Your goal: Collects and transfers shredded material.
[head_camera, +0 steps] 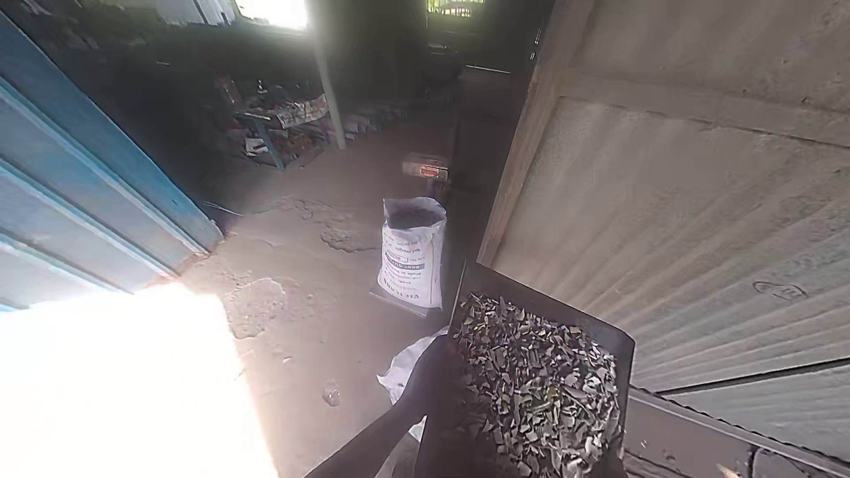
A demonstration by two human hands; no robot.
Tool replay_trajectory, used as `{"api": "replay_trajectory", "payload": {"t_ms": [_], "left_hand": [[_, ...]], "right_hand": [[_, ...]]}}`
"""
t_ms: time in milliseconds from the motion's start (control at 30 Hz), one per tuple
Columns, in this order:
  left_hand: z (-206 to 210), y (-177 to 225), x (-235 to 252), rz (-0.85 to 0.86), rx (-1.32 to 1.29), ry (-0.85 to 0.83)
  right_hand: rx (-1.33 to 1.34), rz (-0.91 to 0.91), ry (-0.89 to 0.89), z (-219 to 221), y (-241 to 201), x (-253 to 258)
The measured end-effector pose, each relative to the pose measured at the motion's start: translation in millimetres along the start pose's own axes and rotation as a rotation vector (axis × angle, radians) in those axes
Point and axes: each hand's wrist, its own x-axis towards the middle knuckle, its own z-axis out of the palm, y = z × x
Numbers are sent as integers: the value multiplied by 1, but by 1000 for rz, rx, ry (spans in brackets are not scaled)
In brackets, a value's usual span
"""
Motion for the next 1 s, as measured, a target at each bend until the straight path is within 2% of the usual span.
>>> {"api": "replay_trajectory", "payload": {"t_ms": [133,233,400,533,667,800,1000], "left_hand": [[-61,7,2,25,-111,266],[-78,7,-17,40,-124,478],[-113,1,-51,33,-91,793],[-142,-11,-58,34,-168,927],[-195,-22,-46,82,-268,958],[-285,-22,-24,122,-282,900],[-425,16,13,193,-146,705]], "right_hand": [[68,-22,-277,86,12,39],[-11,133,-367,141,-7,57],[-36,265,-670,220,-8,75],[-40,372,-725,278,17,89],[-145,360,-750,346,41,90],[-194,311,-664,425,71,66],[-50,403,-601,539,35,4]]}}
